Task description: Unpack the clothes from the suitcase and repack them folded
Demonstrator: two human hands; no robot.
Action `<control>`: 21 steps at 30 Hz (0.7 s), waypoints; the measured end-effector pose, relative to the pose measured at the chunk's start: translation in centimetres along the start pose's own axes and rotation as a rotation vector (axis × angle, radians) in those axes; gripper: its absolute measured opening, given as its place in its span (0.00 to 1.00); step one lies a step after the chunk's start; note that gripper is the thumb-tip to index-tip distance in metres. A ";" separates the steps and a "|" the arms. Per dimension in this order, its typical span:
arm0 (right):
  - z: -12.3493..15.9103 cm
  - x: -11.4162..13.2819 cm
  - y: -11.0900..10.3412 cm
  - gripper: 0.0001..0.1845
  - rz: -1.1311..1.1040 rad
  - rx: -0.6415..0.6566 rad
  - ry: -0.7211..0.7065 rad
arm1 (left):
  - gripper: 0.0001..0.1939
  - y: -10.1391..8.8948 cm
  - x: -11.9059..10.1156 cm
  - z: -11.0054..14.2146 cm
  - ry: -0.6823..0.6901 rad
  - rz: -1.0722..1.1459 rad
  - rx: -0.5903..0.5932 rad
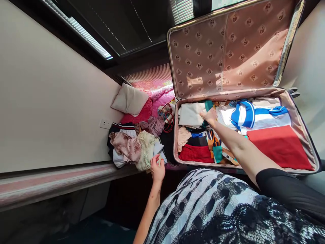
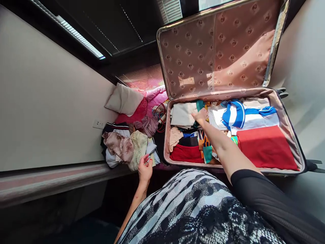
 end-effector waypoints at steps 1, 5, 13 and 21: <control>0.4 1.0 0.6 0.40 0.011 0.004 0.001 | 0.14 0.3 -0.8 0.5 0.051 -0.040 0.002; 3.0 5.9 2.8 0.28 -0.019 0.060 -0.193 | 0.16 4.6 -4.8 0.9 0.188 -0.080 0.121; 6.2 7.7 3.6 0.33 -0.014 0.143 -0.401 | 0.23 20.7 -11.3 -6.1 -0.077 0.202 0.416; 2.6 4.3 3.1 0.49 -0.451 0.265 -0.199 | 0.45 32.4 -18.2 -10.7 -0.165 0.447 0.602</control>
Point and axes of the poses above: each hand's wrist, its own z-axis away from the middle knuckle, its own y-axis out of the palm, x = y × z, the point moved 7 cm from there along -z, towards the middle knuckle, and after that the axes turned 3 degrees about -y, right-handed, at the moved point
